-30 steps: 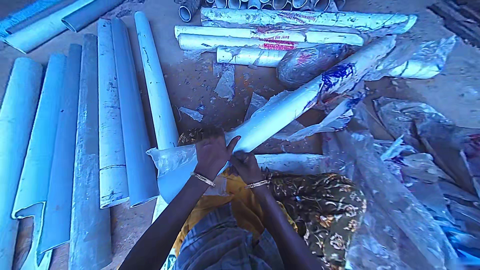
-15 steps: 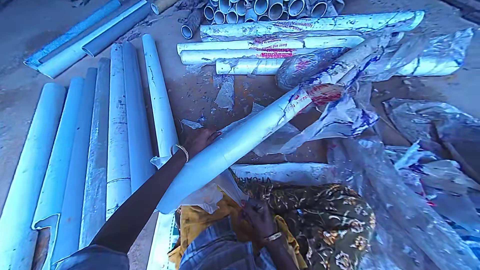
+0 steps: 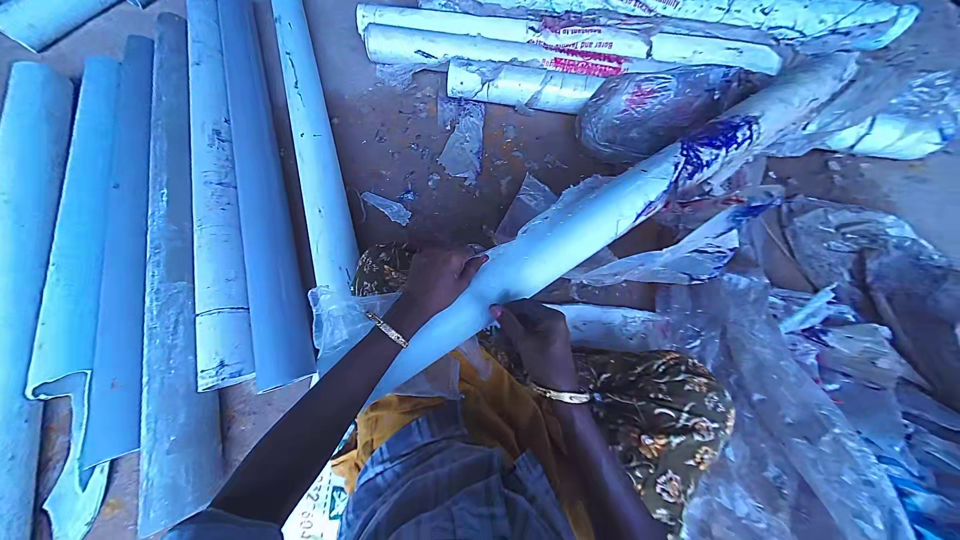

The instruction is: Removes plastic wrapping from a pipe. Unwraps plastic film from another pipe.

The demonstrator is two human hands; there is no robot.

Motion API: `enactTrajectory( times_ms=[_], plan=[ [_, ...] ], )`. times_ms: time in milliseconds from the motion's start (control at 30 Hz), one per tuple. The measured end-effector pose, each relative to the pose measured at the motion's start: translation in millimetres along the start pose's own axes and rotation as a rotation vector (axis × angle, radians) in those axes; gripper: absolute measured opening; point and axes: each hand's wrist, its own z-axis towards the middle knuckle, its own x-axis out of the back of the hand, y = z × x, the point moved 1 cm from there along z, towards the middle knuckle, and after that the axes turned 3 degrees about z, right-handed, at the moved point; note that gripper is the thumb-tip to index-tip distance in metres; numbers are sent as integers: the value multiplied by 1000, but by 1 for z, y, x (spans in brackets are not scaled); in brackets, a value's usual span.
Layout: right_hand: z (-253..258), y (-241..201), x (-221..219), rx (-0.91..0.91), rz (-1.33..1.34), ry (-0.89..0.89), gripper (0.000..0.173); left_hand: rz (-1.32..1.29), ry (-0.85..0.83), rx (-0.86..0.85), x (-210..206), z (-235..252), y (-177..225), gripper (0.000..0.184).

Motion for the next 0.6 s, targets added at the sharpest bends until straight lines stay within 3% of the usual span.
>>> enactTrajectory(
  times_ms=[67, 133, 300, 467, 600],
  plan=[
    [3, -8, -5, -98, -243, -62, 37, 33, 26, 3, -4, -10, 13, 40],
    [5, -12, -6, -201, -323, -98, 39, 47, 2, 20, -5, -17, 22, 41],
    [4, -1, -6, -246, 341, -112, 31, 48, -43, 23, -2, -14, 20, 43],
    [3, 28, 0, -153, 620, -52, 36, -7, -8, -101, -5, 13, -28, 45],
    [-19, 62, 8, -188, 704, -10, 40, -124, -101, -38, 0, 34, -49, 46]
  ],
)
